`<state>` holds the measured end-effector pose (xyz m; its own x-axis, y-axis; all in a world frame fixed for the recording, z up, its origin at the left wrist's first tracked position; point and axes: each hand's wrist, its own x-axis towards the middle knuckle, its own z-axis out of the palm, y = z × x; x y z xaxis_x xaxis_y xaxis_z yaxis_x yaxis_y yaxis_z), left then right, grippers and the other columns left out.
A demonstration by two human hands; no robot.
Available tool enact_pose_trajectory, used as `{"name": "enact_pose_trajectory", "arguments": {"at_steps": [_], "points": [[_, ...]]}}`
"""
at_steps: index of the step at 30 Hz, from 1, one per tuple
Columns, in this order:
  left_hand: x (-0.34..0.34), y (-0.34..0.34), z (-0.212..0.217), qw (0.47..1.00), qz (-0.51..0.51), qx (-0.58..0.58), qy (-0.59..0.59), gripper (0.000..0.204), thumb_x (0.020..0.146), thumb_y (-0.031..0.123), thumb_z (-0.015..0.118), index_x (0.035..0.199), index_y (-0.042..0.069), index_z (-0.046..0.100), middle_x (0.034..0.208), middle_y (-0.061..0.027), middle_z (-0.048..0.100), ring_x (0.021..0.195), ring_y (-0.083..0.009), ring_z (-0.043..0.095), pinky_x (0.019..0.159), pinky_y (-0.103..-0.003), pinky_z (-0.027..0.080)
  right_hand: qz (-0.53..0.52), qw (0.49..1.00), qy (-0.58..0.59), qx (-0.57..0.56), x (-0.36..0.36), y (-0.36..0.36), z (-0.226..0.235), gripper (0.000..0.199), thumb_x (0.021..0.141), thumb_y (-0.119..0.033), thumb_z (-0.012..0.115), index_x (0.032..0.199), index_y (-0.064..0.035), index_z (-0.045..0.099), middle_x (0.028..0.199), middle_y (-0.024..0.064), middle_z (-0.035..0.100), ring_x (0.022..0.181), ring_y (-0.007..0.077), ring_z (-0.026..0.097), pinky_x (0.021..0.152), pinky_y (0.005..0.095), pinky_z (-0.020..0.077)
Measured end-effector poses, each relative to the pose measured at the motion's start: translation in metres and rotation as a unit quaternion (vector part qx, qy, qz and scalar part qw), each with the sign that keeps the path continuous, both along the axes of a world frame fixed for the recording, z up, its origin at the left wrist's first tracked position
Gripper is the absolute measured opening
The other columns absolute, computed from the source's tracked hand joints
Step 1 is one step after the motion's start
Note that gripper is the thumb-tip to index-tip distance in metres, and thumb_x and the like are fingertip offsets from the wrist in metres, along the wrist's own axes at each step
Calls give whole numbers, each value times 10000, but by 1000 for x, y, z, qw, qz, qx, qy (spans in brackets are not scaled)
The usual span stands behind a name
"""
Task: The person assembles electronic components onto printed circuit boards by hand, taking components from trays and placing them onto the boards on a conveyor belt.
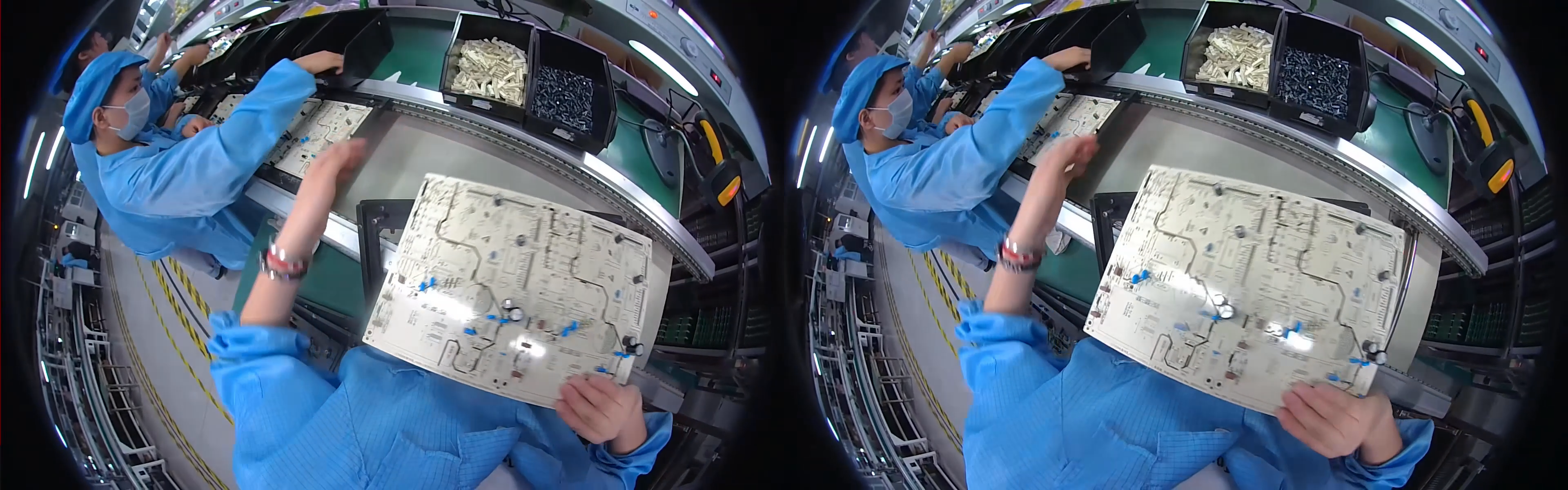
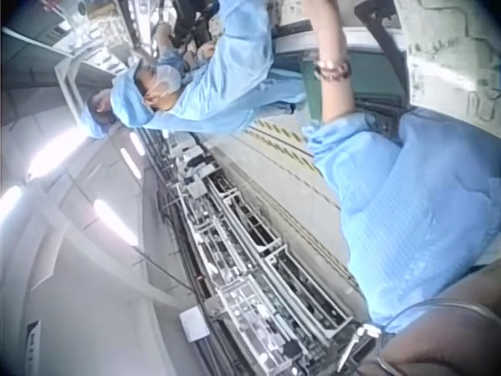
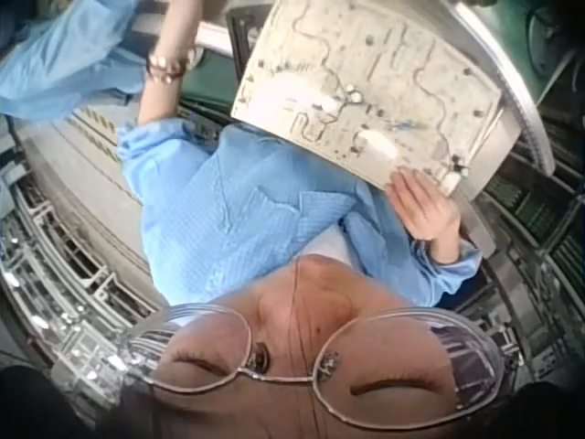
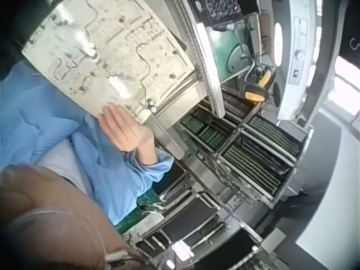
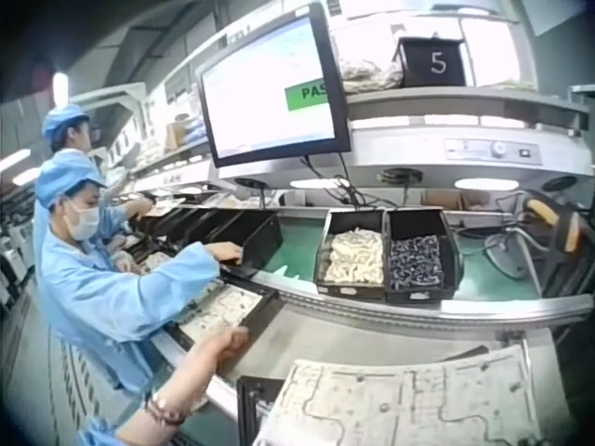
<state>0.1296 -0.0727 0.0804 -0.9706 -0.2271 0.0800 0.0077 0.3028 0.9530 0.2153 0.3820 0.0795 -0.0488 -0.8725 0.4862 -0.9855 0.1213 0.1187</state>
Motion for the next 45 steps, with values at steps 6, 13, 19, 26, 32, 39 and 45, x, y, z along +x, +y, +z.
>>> {"name": "enact_pose_trajectory", "arguments": {"at_steps": [6, 13, 19, 26, 32, 39, 45], "points": [[72, 7, -66, 961, 14, -277, -21, 444, 988, 307, 361, 1276, -6, 487, 1248, -158, 517, 1258, -284, 354, 1090, -385, 215, 110, 991, 71, 23, -20, -16, -8, 135, 724, -110, 664, 852, -94, 703, 927, 77, 683, 864, 215, 659, 809, 320, 509], [79, 30, -82, 985, 57, -160, -34, 556, 1001, 417, 244, 1365, 24, 394, 1453, -129, 332, 1386, -343, 82, 1109, -447, 11, 111, 992, 60, 12, -16, -14, -13, 163, 765, -106, 620, 891, -52, 710, 939, 116, 689, 886, 218, 671, 843, 306, 499], [70, 35, -73, 967, 85, -226, -84, 619, 977, 505, 231, 1372, 70, 425, 1495, -171, 212, 1386, -332, 112, 1113, -433, 82, 127, 989, 71, 14, -13, -15, -17, 174, 779, -100, 605, 907, -35, 703, 965, 135, 681, 908, 224, 666, 849, 309, 504], [68, 37, -74, 974, 55, -214, -42, 564, 957, 467, 378, 1366, 82, 429, 1451, -101, 363, 1397, -353, 14, 1074, -512, -54, 146, 986, 70, 28, -12, -18, -26, 197, 801, -92, 582, 939, -2, 690, 999, 161, 671, 927, 245, 663, 866, 323, 515], [66, 35, -78, 959, 27, -273, -72, 680, 809, 522, 606, 1298, 62, 498, 1448, -170, 349, 1391, -392, 1, 1067, -541, -53, 142, 987, 69, 33, -12, -19, -34, 220, 803, -69, 567, 979, 1, 677, 1035, 154, 662, 971, 236, 648, 889, 322, 509], [62, 40, -83, 956, 38, -287, -42, 737, 748, 500, 680, 1305, 58, 486, 1430, -185, 366, 1391, -395, 23, 1059, -565, -40, 51, 996, 24, 67, -7, -25, -44, 295, 769, -96, 581, 1044, -29, 663, 1103, 91, 645, 1018, 208, 621, 936, 303, 482], [62, 45, -87, 950, 60, -306, -28, 747, 752, 474, 693, 1307, 30, 464, 1380, -185, 422, 1382, -389, 79, 1065, -553, -17, -51, 982, -129, 128, -10, -26, -42, 400, 755, -175, 651, 1118, -13, 607, 1187, 121, 590, 1114, 276, 558, 970, 411, 452]]}}
